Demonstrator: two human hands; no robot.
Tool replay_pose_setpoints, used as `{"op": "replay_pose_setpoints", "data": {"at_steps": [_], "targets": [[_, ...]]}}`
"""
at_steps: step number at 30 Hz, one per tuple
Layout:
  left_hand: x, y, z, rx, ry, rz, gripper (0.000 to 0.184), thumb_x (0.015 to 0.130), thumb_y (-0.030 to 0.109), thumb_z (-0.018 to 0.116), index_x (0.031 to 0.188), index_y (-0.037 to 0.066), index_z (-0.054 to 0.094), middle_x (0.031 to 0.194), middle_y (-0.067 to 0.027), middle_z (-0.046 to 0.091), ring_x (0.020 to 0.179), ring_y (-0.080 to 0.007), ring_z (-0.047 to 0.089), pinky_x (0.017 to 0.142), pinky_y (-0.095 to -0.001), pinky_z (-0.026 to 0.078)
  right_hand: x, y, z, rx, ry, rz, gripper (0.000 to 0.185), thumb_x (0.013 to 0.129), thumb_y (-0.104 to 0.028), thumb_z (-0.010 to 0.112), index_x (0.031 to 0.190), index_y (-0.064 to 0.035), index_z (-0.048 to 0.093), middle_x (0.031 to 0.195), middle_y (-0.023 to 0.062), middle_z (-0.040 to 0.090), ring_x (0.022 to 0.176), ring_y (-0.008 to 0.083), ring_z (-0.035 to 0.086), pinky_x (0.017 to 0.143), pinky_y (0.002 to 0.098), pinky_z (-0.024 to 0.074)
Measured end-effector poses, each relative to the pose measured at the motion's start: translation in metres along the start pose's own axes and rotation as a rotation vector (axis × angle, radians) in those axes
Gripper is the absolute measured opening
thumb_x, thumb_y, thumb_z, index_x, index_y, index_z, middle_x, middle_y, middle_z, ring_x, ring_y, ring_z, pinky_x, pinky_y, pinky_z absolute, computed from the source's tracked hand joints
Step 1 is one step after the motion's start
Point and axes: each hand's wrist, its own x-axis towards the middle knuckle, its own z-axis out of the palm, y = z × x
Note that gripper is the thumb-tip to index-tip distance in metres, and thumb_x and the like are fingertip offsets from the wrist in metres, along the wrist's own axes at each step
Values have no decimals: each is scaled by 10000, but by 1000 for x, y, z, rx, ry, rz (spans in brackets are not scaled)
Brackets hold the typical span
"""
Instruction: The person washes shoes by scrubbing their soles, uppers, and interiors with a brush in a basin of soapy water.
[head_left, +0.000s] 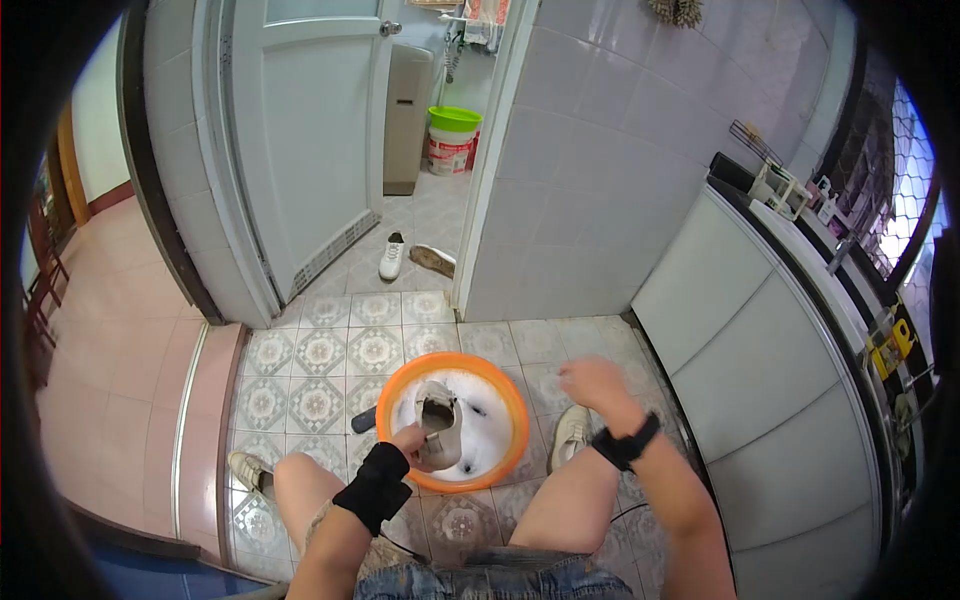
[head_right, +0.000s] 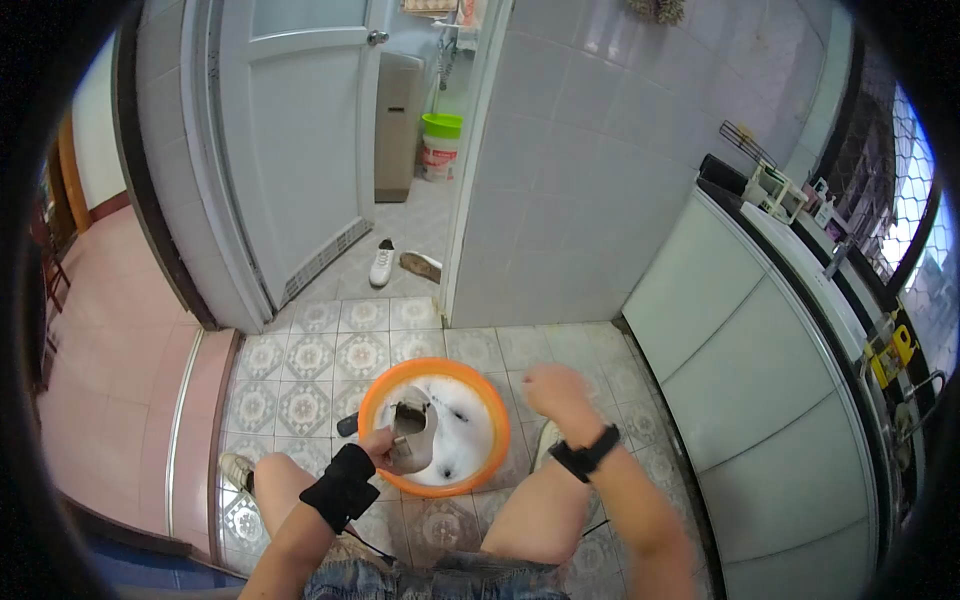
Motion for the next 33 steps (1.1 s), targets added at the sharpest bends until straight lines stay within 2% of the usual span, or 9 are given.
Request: {"op": "replay_pose_setpoints", "data": {"at_steps": [3,4,6,17,19,24,28,30,33], "targets": [[62,-42,-42,444,-226,436,618,472,360,804,949,42,573,832,-148,545,706,-274,591,590,-305,500,41,-42,26,44,-175,-15,249,744,-270,527,906,-133,656,862,117,636,806,308,595,722,400,471],[62,-45,-45,520,-292,472,459,671,337,623,1017,48,536,926,-147,557,776,-297,594,622,-424,498,48,-54,32,135,-188,-3,262,744,-271,517,912,-127,659,839,119,638,787,289,604,690,381,481],[-55,21,17,-50,-105,-4,395,857,368,453,1118,74,491,1011,-132,585,830,-306,607,657,-524,501,51,-70,53,237,-202,11,276,744,-272,508,917,-121,661,816,121,641,768,270,614,659,361,491],[-78,33,43,-13,24,-32,557,879,529,302,1188,91,452,1097,-139,552,954,-314,562,785,-532,452,-3,-77,262,1061,-406,582,336,699,-213,616,919,40,591,859,173,617,689,272,613,555,363,501],[-49,19,26,-140,-27,-73,310,879,211,385,1174,118,368,1031,-143,560,856,-338,600,673,-572,487,-9,-74,287,1130,-440,744,311,704,-193,578,825,93,590,822,233,615,751,326,619,626,391,475],[-41,16,42,-49,69,-97,472,916,437,290,1261,120,346,1182,-146,494,995,-343,544,792,-565,445,-21,-62,305,1353,-527,1104,397,777,-219,547,1090,21,501,968,170,583,772,295,598,635,417,485],[-31,7,47,-36,55,-95,484,921,447,257,1271,122,334,1192,-152,485,1008,-349,534,791,-565,447,-39,-45,381,1467,-471,838,239,766,-155,496,885,32,587,775,170,616,791,267,608,697,335,473],[-25,5,45,-140,5,-140,333,911,208,305,1236,135,295,1140,-146,506,926,-341,580,728,-545,488,-41,-45,436,2063,-314,1233,343,799,-226,518,1109,-95,451,995,78,550,891,278,549,748,440,444],[-24,6,52,-103,48,-174,335,907,204,314,1236,146,301,1155,-142,498,952,-344,566,744,-552,478,-41,-43,442,1818,-509,1215,243,817,-222,505,1035,-120,466,954,73,539,826,256,546,729,436,449]]}}
